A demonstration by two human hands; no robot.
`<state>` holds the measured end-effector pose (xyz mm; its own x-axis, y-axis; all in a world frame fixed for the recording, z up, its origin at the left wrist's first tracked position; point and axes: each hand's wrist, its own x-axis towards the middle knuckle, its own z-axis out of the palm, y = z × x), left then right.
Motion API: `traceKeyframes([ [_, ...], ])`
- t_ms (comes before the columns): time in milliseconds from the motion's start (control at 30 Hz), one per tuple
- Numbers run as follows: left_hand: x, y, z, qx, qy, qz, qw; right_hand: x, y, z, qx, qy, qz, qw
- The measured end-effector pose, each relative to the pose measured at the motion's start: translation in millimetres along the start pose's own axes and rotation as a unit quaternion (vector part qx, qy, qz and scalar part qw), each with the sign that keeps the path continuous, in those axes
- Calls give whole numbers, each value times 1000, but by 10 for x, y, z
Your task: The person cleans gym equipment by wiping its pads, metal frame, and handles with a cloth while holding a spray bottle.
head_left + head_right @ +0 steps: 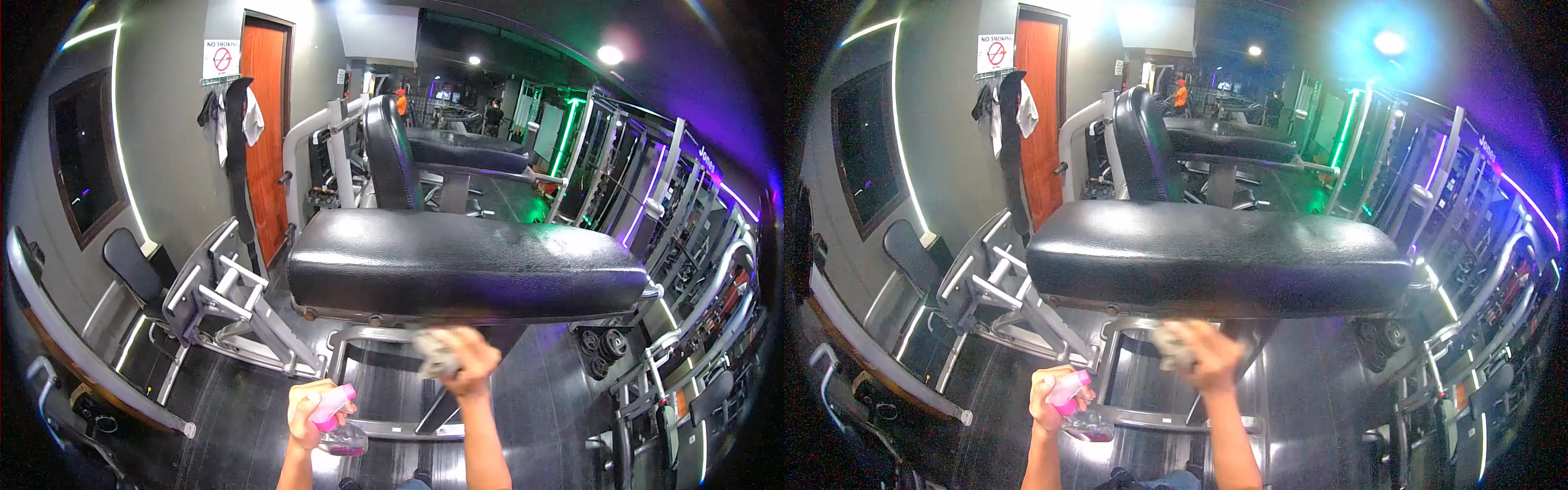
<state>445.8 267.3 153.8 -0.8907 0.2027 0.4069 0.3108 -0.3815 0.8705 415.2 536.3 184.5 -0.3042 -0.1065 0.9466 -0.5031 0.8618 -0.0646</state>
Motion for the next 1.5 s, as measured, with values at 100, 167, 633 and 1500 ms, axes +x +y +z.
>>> traceKeyframes([
  [100,36,-2,138,4,4,10,1000,61,-137,246,42,-33,-16,998],
  [167,50,-2,234,7,16,10,1000,86,-35,217,34,-31,-60,997],
  [633,169,-208,890,24,61,50,997,-303,676,-732,22,70,107,991],
  [1500,94,-636,1921,10,94,77,993,-263,1295,-1105,32,62,-13,997],
])
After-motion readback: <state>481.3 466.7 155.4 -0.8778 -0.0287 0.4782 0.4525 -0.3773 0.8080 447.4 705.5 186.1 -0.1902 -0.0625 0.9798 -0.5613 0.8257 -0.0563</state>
